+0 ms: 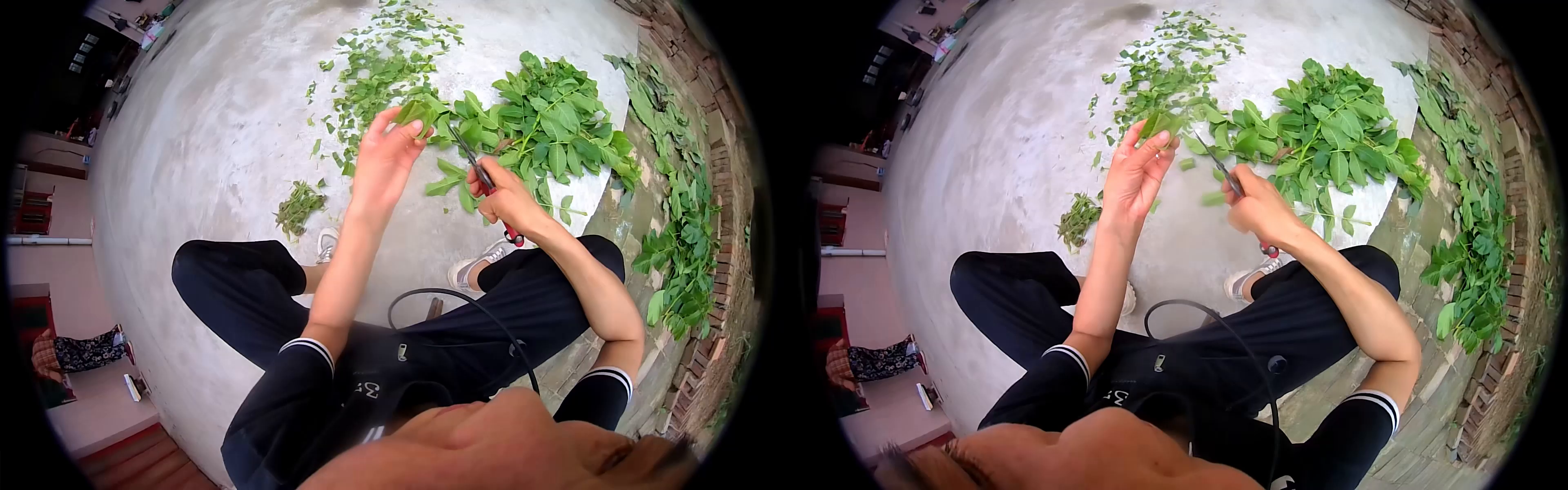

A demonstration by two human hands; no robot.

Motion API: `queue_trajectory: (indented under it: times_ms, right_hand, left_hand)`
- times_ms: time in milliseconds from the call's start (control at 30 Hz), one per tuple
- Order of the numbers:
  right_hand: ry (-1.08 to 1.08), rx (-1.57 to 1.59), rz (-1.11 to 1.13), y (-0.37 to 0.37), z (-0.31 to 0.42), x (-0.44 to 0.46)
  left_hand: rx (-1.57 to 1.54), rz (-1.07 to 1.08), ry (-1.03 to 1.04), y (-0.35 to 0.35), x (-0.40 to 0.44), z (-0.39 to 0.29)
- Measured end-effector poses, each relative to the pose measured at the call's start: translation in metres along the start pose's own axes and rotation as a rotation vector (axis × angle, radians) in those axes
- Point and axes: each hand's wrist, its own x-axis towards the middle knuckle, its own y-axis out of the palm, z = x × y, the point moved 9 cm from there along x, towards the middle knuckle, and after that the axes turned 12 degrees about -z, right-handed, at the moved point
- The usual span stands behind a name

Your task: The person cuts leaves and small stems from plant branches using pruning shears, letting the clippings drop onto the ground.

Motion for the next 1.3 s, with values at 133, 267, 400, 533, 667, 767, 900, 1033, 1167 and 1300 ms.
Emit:
queue_trajectory:
  times_ms: [133, 267, 400, 533, 667, 767, 900, 1033, 1167, 1300]
  right_hand:
    - [-0.130, -0.101, 0.048, 0.020, 0.012, 0.002]
    - [-0.135, -0.135, 0.053, 0.028, 0.018, 0.005]
    - [-0.204, -0.188, 0.002, 0.028, 0.017, 0.011]
    - [-0.152, -0.253, -0.047, 0.022, 0.022, 0.010]
    - [-0.076, -0.252, -0.064, 0.016, 0.020, 0.009]
    - [-0.131, -0.281, -0.086, 0.015, 0.023, 0.010]
    - [-0.122, -0.215, -0.078, 0.019, 0.015, 0.013]
    - [-0.047, -0.204, -0.063, 0.021, 0.013, 0.012]
    - [-0.056, -0.224, -0.080, 0.021, 0.009, 0.016]
    - [-0.025, -0.224, -0.048, 0.024, 0.010, 0.019]
  left_hand:
    - [-0.005, -0.009, 0.027, -0.008, -0.009, -0.006]
    - [0.070, 0.046, 0.019, -0.008, -0.014, -0.004]
    - [0.215, 0.117, 0.024, -0.010, -0.015, 0.001]
    - [0.268, 0.156, -0.024, -0.010, -0.016, 0.002]
    - [0.127, 0.198, -0.108, 0.004, -0.027, -0.005]
    - [0.338, 0.120, 0.023, 0.000, -0.027, -0.007]
    - [0.348, 0.061, 0.111, -0.014, -0.014, -0.002]
    - [0.327, 0.040, 0.129, -0.016, -0.010, 0.003]
    - [0.370, 0.038, 0.121, -0.017, -0.009, 0.006]
    - [0.377, 0.011, 0.065, -0.023, -0.003, 0.009]
